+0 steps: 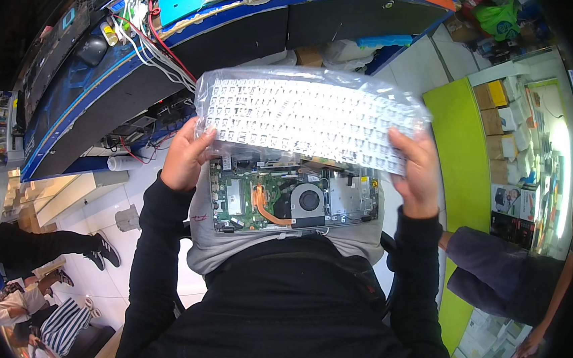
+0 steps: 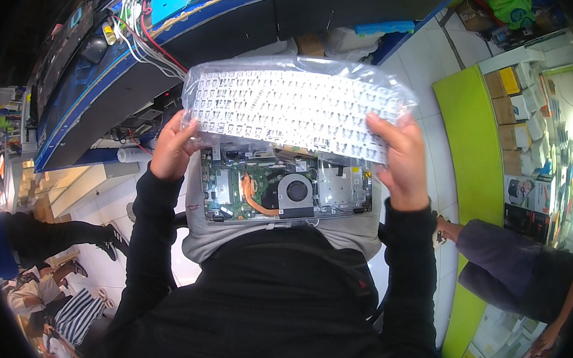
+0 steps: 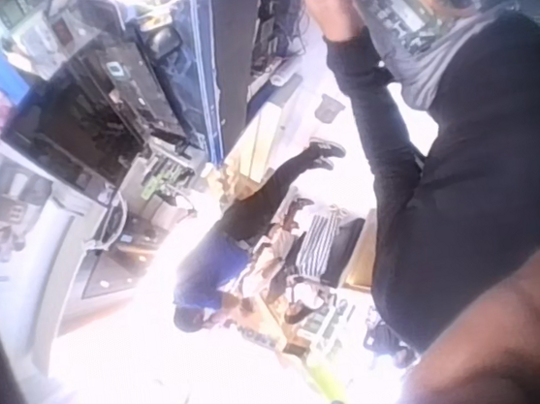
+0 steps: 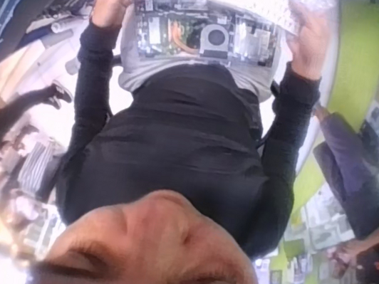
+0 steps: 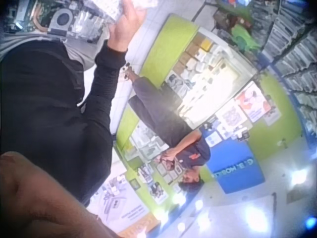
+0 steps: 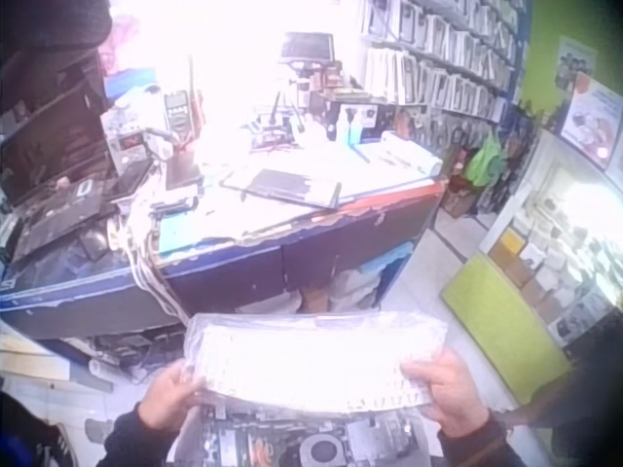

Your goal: The person removes a battery from a laptop, sets it aside, and then unpacks a replacement keyboard component from a plastic bag and positions it over the internal chassis.

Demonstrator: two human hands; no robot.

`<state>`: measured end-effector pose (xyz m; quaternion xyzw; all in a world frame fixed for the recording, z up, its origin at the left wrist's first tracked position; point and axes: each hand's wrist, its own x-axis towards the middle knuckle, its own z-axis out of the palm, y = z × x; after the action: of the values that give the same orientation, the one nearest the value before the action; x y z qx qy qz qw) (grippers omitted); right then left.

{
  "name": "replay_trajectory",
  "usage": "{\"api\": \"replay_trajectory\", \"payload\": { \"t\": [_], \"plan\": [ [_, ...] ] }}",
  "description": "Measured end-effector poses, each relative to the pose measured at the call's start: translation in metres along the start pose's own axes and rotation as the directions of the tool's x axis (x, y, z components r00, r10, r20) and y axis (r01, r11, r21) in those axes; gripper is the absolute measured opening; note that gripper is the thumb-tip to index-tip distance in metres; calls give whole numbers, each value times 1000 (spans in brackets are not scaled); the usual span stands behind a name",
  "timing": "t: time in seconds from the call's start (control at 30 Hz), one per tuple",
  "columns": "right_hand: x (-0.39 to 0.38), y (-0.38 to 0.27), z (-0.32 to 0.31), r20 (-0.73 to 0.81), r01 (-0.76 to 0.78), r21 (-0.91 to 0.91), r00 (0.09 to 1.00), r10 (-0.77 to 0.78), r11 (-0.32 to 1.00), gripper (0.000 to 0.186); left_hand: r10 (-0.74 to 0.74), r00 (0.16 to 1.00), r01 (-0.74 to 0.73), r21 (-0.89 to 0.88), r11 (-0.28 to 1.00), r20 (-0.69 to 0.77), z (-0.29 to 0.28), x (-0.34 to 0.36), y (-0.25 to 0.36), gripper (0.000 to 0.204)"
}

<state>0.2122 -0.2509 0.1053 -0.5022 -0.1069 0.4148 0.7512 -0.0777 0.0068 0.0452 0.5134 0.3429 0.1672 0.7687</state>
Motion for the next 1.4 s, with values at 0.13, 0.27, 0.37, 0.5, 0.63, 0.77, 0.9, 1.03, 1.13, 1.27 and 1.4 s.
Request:
{"api": "replay_trajectory", "payload": {
  "t": [0.13,0.27,0.37,0.5,0.63,0.77,0.9,1.03,1.13,1.27,1.4],
  "plan": [
    [-58,-59,43,-64,318,-373,928,-366,872,45,461,882,-268,704,658,-94,50,-34,23,50],
    [-111,-56,77,324,508,-851,705,-630,131,42,184,952,-148,-159,976,244,112,-108,67,104],
    [-120,-35,117,657,636,-728,537,-529,-258,33,279,908,-222,-206,953,311,143,-127,72,140],
    [-128,-6,159,750,620,-661,521,-407,-424,28,442,867,-408,-182,895,229,147,-133,66,126],
    [-130,28,167,736,603,-677,555,-387,-423,37,216,976,-198,291,936,-31,128,-144,78,67],
    [-126,18,161,745,733,-662,621,-244,-156,48,298,953,-301,-65,951,-46,90,-119,49,52],
    [-90,-2,137,724,791,-577,611,-320,204,46,156,987,-126,-451,884,29,43,-72,37,51],
    [-48,-8,63,446,573,-802,763,-468,169,14,168,985,-143,-379,914,33,-3,-33,39,47],
    [-52,3,29,117,100,-817,993,-6,567,16,175,981,-127,-408,904,84,-12,-1,35,43],
    [-51,52,9,201,-225,-539,902,383,812,35,161,976,-96,-373,923,149,-10,29,18,37],
    [-35,77,20,206,-444,-341,825,526,829,33,112,971,-19,-399,917,211,-2,48,-1,31]
  ]
}}
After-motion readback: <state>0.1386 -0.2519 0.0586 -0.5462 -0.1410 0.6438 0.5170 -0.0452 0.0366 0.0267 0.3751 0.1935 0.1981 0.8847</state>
